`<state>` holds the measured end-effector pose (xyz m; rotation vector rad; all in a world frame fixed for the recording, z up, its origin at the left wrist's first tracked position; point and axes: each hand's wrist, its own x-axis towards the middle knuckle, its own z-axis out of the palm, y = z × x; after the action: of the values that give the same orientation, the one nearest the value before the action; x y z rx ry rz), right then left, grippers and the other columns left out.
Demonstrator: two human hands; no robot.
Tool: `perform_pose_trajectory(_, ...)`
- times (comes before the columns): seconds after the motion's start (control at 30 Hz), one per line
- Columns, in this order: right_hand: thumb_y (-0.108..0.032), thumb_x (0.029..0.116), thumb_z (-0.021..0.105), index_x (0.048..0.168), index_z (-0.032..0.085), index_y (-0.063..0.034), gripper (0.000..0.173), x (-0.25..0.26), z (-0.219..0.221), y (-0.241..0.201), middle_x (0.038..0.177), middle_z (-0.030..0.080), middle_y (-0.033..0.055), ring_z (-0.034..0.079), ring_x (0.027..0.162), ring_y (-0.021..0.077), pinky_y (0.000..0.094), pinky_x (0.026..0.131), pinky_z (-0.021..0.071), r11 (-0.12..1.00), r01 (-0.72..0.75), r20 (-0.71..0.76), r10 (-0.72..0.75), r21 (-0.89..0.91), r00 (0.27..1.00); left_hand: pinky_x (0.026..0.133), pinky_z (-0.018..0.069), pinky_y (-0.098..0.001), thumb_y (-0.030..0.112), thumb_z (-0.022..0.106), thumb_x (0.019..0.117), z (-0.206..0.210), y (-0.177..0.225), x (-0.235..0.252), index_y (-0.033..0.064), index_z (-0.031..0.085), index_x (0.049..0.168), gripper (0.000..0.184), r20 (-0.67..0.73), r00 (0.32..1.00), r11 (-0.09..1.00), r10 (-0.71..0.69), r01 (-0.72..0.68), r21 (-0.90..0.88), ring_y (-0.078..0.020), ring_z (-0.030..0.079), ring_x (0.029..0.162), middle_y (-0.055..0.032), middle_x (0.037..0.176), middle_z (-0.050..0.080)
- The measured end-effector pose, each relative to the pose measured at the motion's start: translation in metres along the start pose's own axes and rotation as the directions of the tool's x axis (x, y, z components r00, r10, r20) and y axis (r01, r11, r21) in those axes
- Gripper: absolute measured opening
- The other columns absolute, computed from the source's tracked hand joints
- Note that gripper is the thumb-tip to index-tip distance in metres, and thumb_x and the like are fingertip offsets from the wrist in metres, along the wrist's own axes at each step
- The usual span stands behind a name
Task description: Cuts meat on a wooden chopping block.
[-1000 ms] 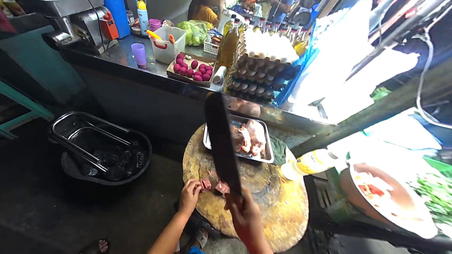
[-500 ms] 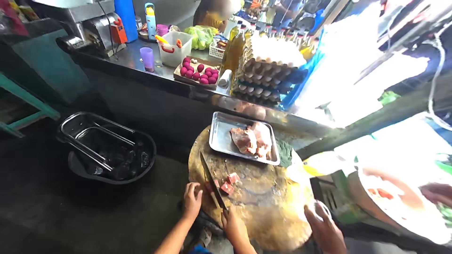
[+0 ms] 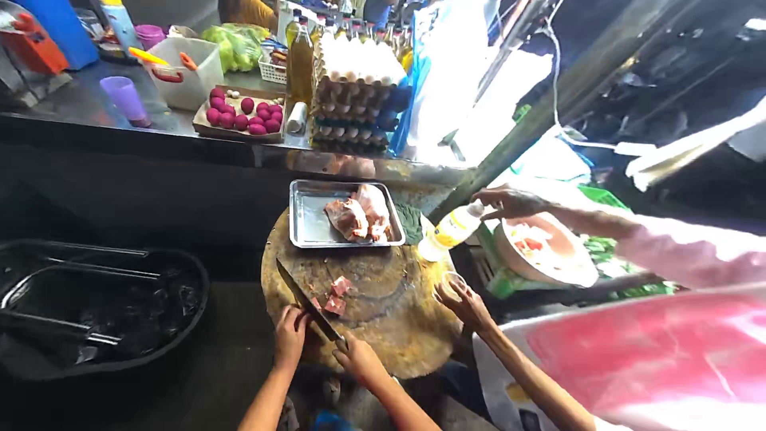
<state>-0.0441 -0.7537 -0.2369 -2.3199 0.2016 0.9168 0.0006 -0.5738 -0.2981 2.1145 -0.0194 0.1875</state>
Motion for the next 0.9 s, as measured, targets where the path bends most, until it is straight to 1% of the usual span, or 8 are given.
perform_pose_trajectory(0.27, -0.038, 0.1041, 0.057, 0.132, 0.061, -0.0012, 0.046, -0.037, 0.007, -0.024, 0.097, 0.072, 0.0211, 0.071, 0.091, 0.0378, 0.0574, 0.085, 0.0551, 0.989, 0.144, -0.287, -0.129, 0.034, 0.949, 0.101, 0.0543, -0.0453, 0.009, 0.068, 0.0963, -0.006, 0.001, 0.002, -0.0069, 0.072, 0.109, 0.021, 0.072, 0.993, 0.995, -0.089, 0.092, -0.039, -0.034, 0.068, 0.112, -0.0249, 0.122, 0.067)
perform_pose_trajectory(0.33, -0.031, 0.1001, 0.062, 0.128, 0.065, 0.0001, 0.042, -0.056, -0.008, -0.046, 0.083, 0.072, 0.0162, 0.07, 0.073, 0.0312, 0.0521, 0.07, 0.0577, 0.926, 0.378, -0.513, -0.318, 0.012, 0.797, 0.1, 0.056, -0.0443, 0.008, 0.067, 0.096, -0.002, -0.004, -0.001, -0.0049, 0.074, 0.107, 0.018, 0.028, 0.999, 0.997, -0.04, 0.042, -0.064, -0.0323, 0.069, 0.113, -0.0231, 0.124, 0.068)
perform_pose_trajectory(0.47, -0.029, 0.1023, 0.06, 0.122, 0.059, -0.0035, 0.032, -0.072, -0.041, -0.095, 0.07, 0.064, 0.0031, 0.06, 0.056, 0.0069, 0.0256, 0.055, 0.0558, 0.6, 0.785, -0.781, -0.561, -0.156, 0.273, 0.1, 0.0558, -0.0465, 0.002, 0.065, 0.0944, -0.005, -0.006, -0.009, -0.0082, 0.068, 0.12, 0.028, -0.016, 1.0, 0.995, -0.019, 0.017, -0.096, -0.0359, 0.068, 0.114, -0.0266, 0.128, 0.065)
perform_pose_trajectory(0.57, -0.03, 0.1053, 0.058, 0.121, 0.057, -0.0083, 0.027, -0.07, -0.04, -0.107, 0.076, 0.065, 0.002, 0.063, 0.062, 0.0039, 0.0225, 0.061, 0.0582, 0.488, 0.853, -0.831, -0.54, -0.184, 0.13, 0.09, 0.0595, -0.0429, 0.001, 0.068, 0.091, -0.007, 0.0, -0.015, -0.0111, 0.06, 0.125, 0.037, -0.062, 0.995, 0.992, -0.075, 0.068, -0.104, -0.0339, 0.071, 0.101, -0.0296, 0.127, 0.062)
perform_pose_trajectory(0.63, -0.026, 0.1005, 0.062, 0.114, 0.062, -0.0009, 0.028, -0.057, -0.014, -0.082, 0.071, 0.066, 0.0056, 0.064, 0.057, 0.0108, 0.0291, 0.057, 0.0581, 0.674, 0.722, -0.809, -0.507, -0.156, 0.298, 0.086, 0.0604, -0.0398, 0.002, 0.07, 0.0911, -0.008, 0.003, -0.015, -0.0092, 0.059, 0.128, 0.04, -0.051, 0.989, 0.984, -0.142, 0.135, -0.115, -0.0301, 0.071, 0.098, -0.0288, 0.13, 0.06)
perform_pose_trajectory(0.73, -0.028, 0.106, 0.054, 0.134, 0.056, -0.0014, 0.039, -0.03, 0.02, -0.042, 0.1, 0.073, 0.0218, 0.073, 0.094, 0.039, 0.0566, 0.085, 0.0573, 0.995, 0.05, -0.306, -0.074, -0.085, 0.949, 0.096, 0.0574, -0.041, 0.004, 0.07, 0.0916, -0.012, 0.004, -0.015, -0.0076, 0.059, 0.131, 0.042, 0.022, 0.984, 0.982, -0.176, 0.177, -0.07, -0.0317, 0.066, 0.115, -0.0271, 0.137, 0.057)
perform_pose_trajectory(0.8, -0.032, 0.1081, 0.048, 0.141, 0.05, -0.0063, 0.042, -0.008, 0.024, -0.038, 0.116, 0.071, 0.0223, 0.07, 0.11, 0.0408, 0.0589, 0.094, 0.0541, 0.968, -0.178, -0.091, 0.164, -0.176, 0.982, 0.103, 0.054, -0.0414, 0.004, 0.07, 0.0912, -0.011, 0.003, -0.014, -0.007, 0.06, 0.129, 0.041, 0.039, 0.988, 0.987, -0.153, 0.154, -0.05, -0.0333, 0.062, 0.124, -0.026, 0.137, 0.058)
perform_pose_trajectory(0.9, -0.033, 0.1083, 0.048, 0.14, 0.051, -0.0052, 0.042, -0.004, 0.018, -0.039, 0.117, 0.07, 0.0231, 0.069, 0.112, 0.0409, 0.058, 0.094, 0.0541, 0.964, -0.193, -0.057, 0.186, -0.181, 0.981, 0.105, 0.0527, -0.0426, 0.003, 0.072, 0.0902, -0.009, 0.002, -0.009, -0.0078, 0.062, 0.128, 0.041, 0.053, 0.99, 0.992, -0.128, 0.128, -0.009, -0.035, 0.062, 0.125, -0.0267, 0.135, 0.06)
